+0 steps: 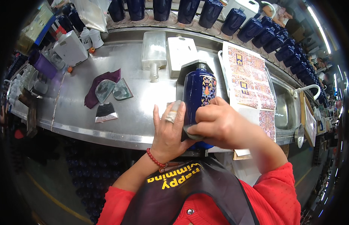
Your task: The person applies decorative labels to a dark blue ceramic jar. They peel a label from a sheet, position it on the jar, smooth it with fingers, and use a green sponge to press the label firmly. The process is repeated for a second label on the same jar.
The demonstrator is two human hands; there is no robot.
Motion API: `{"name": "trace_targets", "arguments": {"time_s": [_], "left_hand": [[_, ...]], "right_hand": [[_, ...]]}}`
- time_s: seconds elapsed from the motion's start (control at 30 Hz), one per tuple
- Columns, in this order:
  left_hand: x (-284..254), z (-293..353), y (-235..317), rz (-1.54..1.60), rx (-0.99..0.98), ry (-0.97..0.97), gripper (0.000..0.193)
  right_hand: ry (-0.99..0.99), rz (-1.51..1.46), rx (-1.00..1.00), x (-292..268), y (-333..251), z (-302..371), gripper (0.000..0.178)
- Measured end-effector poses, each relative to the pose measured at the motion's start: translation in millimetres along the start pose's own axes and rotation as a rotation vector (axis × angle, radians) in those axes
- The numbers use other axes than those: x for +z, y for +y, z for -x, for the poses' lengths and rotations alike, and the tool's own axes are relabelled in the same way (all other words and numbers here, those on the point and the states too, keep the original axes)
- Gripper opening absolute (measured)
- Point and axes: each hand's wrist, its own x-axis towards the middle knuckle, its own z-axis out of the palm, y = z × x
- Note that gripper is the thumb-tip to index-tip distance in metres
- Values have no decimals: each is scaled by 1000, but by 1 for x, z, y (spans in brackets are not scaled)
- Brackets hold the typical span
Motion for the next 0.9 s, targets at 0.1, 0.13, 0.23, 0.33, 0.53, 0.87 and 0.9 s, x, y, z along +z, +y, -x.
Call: {"name": "trace_targets", "arguments": {"time_s": [0.1,0.13,0.23,0.33,0.53,0.87,0.9], "left_hand": [[3,2,-3,-23,-6,-16,107],[3,3,-4,-26,-12,-24,107],[3,4,-9,2,15,-53,107],[-1,3,-9,-44,-24,-121,107],[-5,0,7,-119,-49,-62,112],[2,6,-9,-110,-39,-113,106],[2,5,-9,-108,-41,-121,107]], "right_hand": [[236,-520,487,-5,23,0,19],[404,-116,385,-2,32,0,20],[361,428,32,12,23,8,22],[75,-91,-142,10,4,15,19],[551,454,240,10,46,23,15],[689,319,302,16,46,32,19],[612,326,122,22,37,33,21]]}}
